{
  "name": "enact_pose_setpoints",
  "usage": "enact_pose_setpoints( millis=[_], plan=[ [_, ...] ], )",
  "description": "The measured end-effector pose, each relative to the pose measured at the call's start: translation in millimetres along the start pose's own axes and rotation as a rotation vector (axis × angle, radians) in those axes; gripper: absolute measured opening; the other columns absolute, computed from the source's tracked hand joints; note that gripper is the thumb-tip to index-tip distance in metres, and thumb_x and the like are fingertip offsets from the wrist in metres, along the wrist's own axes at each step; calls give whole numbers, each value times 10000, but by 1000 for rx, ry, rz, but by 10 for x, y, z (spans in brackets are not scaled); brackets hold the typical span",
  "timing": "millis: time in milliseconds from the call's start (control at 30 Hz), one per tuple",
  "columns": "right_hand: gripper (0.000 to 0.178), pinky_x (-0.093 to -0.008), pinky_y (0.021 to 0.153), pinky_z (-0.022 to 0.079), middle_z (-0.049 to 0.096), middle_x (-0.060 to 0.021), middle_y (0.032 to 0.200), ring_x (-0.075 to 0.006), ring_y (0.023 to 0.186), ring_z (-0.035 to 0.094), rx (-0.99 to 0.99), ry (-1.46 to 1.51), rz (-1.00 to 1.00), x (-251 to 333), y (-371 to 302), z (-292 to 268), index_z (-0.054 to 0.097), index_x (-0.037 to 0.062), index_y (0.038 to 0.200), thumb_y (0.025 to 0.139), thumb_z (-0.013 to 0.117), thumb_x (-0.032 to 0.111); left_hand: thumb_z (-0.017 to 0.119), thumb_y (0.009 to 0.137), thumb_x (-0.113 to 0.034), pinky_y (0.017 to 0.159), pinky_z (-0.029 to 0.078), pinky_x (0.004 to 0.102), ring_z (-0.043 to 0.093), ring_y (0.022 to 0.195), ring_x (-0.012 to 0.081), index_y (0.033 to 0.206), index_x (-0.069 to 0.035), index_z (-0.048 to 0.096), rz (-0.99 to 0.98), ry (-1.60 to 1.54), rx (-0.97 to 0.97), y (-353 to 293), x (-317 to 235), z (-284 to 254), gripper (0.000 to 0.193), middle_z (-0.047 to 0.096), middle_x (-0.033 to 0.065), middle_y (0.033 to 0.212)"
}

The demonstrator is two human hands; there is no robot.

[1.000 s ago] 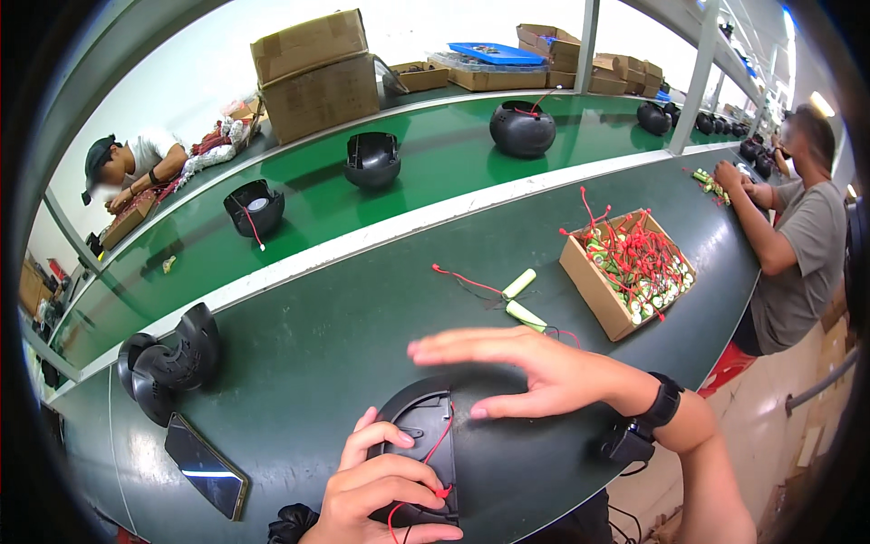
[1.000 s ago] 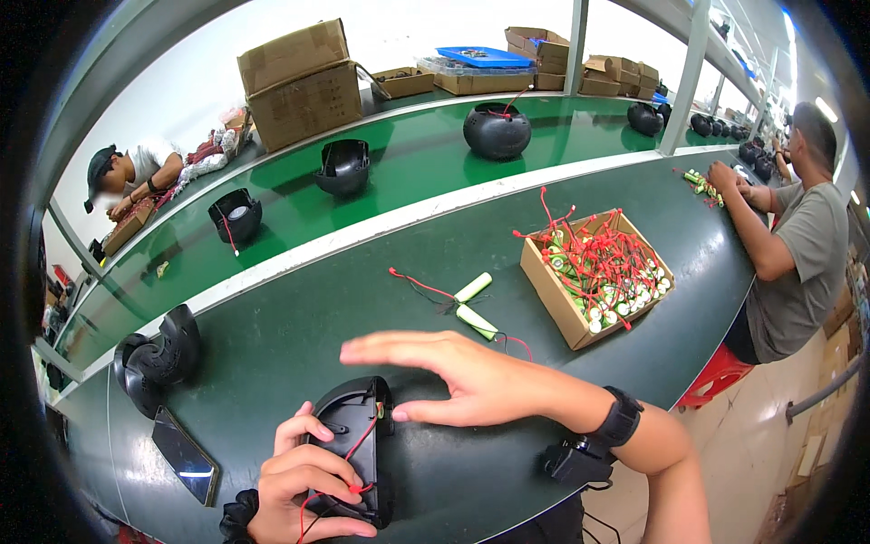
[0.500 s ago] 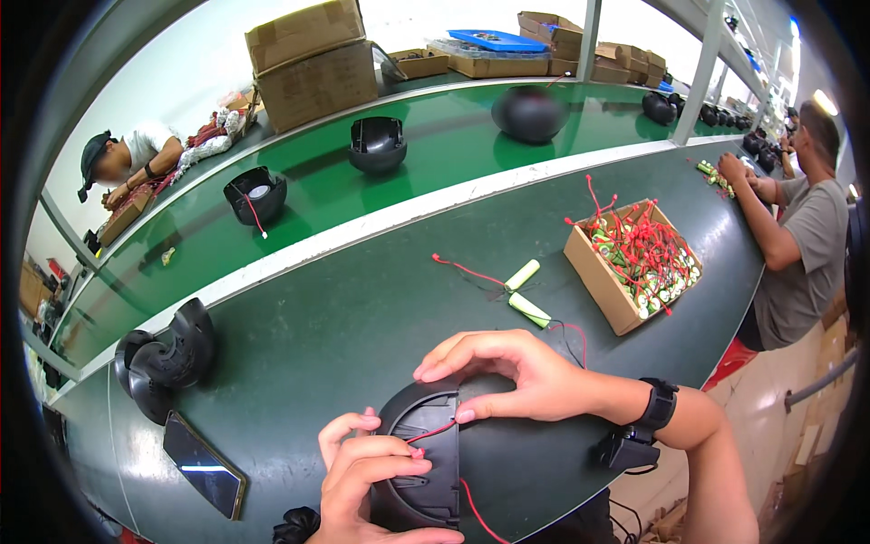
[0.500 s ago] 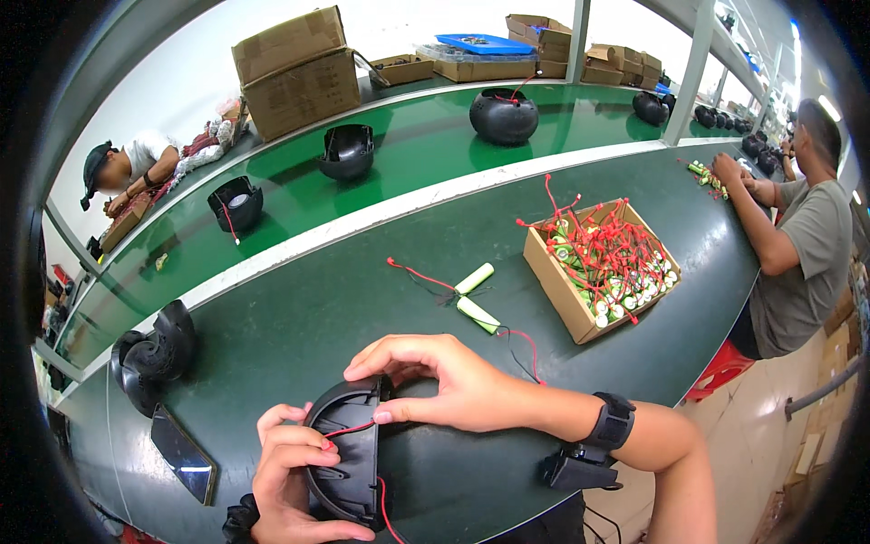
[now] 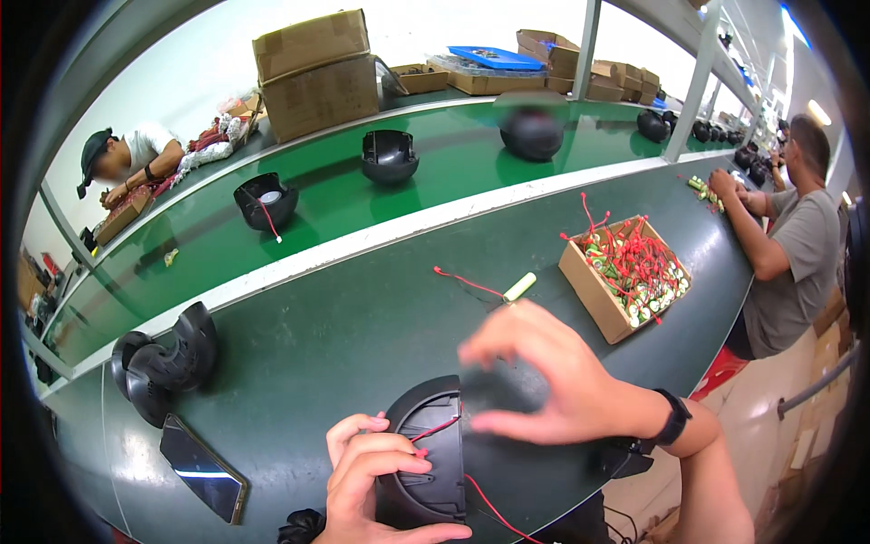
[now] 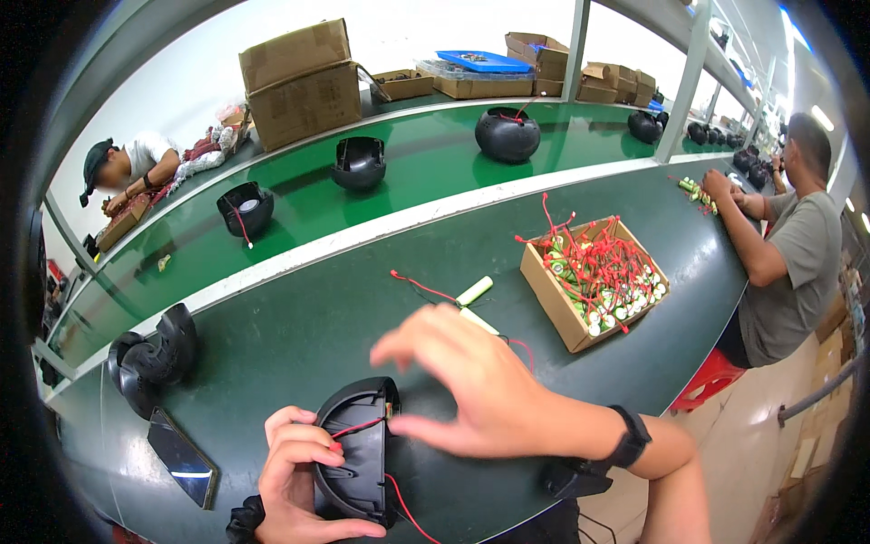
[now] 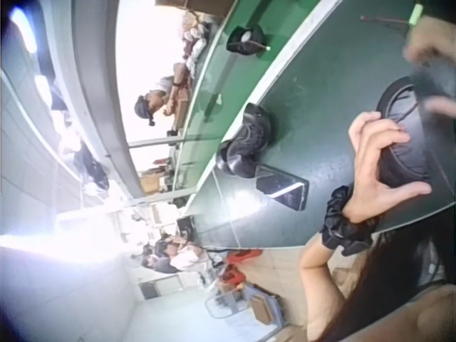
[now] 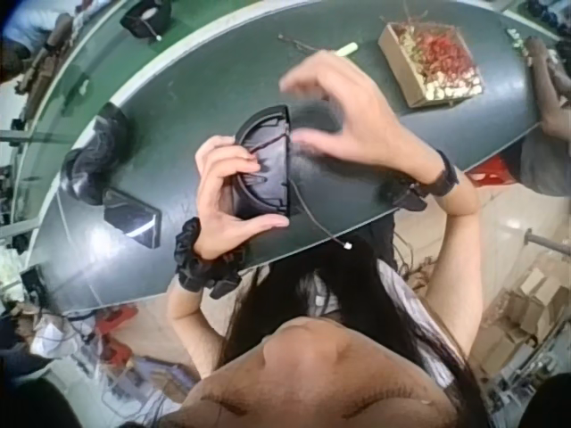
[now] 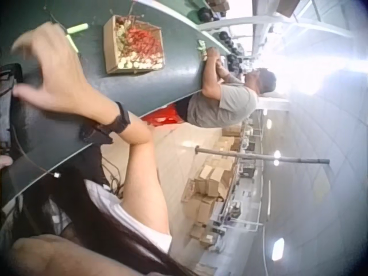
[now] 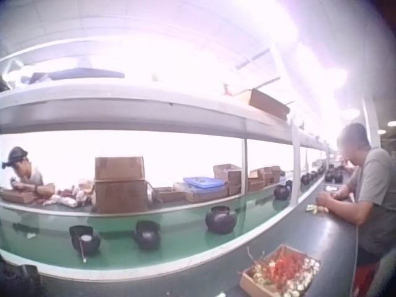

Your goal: The person is assembling a round plastic electronic device, inserting batteries and connecting wires.

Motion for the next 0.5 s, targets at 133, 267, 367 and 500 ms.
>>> enact_pose_setpoints(
  millis=[133, 267, 367, 500],
  plan=[
    [188, -257, 547, 377, 409, 3, 693, -128, 651, 486, 325, -387, -575, 510, -312, 212, 586, 84, 923, 755, 565, 164, 910, 480, -273, 974, 308, 435, 423, 1107, 305, 1006, -42, 587, 31, 25, -8, 26, -31, -8, 659, 550, 106, 1041],
    [191, -314, 673, 533, 667, -132, 978, -293, 772, 636, 462, -227, -541, 708, -304, 138, 680, -25, 894, 885, 623, 157, 896, 499, -276, 973, 306, 449, 458, 1064, 308, 984, -40, 596, 56, 62, -3, 34, -53, -20, 617, 570, 112, 997],
    [126, -314, 612, 495, 660, -147, 873, -268, 700, 591, 206, -136, -500, 710, -109, 80, 665, -36, 860, 846, 656, 89, 877, 516, -253, 976, 306, 461, 486, 1026, 300, 980, -35, 596, 70, 69, -5, 79, -63, -5, 584, 575, 119, 983],
    [134, -295, 524, 431, 517, -43, 737, -184, 624, 540, 333, -44, -423, 677, 276, 157, 604, 19, 914, 802, 612, 91, 848, 516, -259, 984, 328, 460, 490, 1066, 316, 1136, -5, 542, 131, 129, 46, 58, -57, 42, 737, 548, 164, 1091]
  ],
)
Point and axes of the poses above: each hand's wrist, its own y-axis towards the middle knuckle, its own z-axis out of the palm, x = y × z, the point moved 3 cm from there along y, towards the middle knuckle
